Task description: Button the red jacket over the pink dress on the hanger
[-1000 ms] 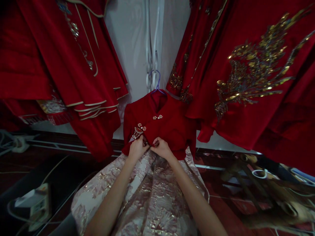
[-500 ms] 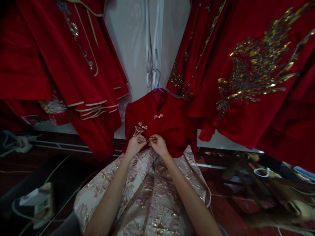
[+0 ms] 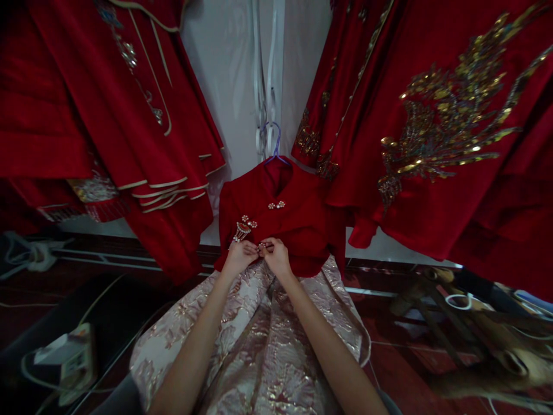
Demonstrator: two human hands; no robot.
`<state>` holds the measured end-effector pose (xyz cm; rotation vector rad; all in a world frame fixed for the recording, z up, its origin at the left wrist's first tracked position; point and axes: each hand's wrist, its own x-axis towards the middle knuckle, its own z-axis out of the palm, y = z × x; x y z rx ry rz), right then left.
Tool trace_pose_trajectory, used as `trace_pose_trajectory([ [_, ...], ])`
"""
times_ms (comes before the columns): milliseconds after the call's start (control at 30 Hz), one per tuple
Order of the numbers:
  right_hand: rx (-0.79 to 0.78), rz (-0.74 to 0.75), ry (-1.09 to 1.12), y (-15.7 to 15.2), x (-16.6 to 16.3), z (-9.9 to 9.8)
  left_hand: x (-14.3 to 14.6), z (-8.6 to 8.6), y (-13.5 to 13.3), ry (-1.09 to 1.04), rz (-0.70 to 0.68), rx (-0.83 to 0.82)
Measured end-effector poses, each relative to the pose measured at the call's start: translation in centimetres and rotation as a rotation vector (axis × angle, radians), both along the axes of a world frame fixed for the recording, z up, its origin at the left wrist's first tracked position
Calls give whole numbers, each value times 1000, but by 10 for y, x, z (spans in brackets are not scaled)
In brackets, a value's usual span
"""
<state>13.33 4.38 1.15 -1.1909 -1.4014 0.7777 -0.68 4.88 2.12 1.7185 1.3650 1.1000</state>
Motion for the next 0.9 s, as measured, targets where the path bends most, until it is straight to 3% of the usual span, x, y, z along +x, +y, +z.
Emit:
trace_pose_trajectory([
  [133, -22, 24, -2, 0, 2, 0, 3, 6, -8, 313, 42, 149],
  [267, -39, 26, 59, -2, 3, 1, 1, 13, -12, 395, 41, 255],
  [633, -86, 105, 84, -1, 5, 5, -4, 1, 3, -131, 1, 12],
  [900, -11, 66, 20, -5, 0, 6, -5, -7, 7, -211, -7, -30],
])
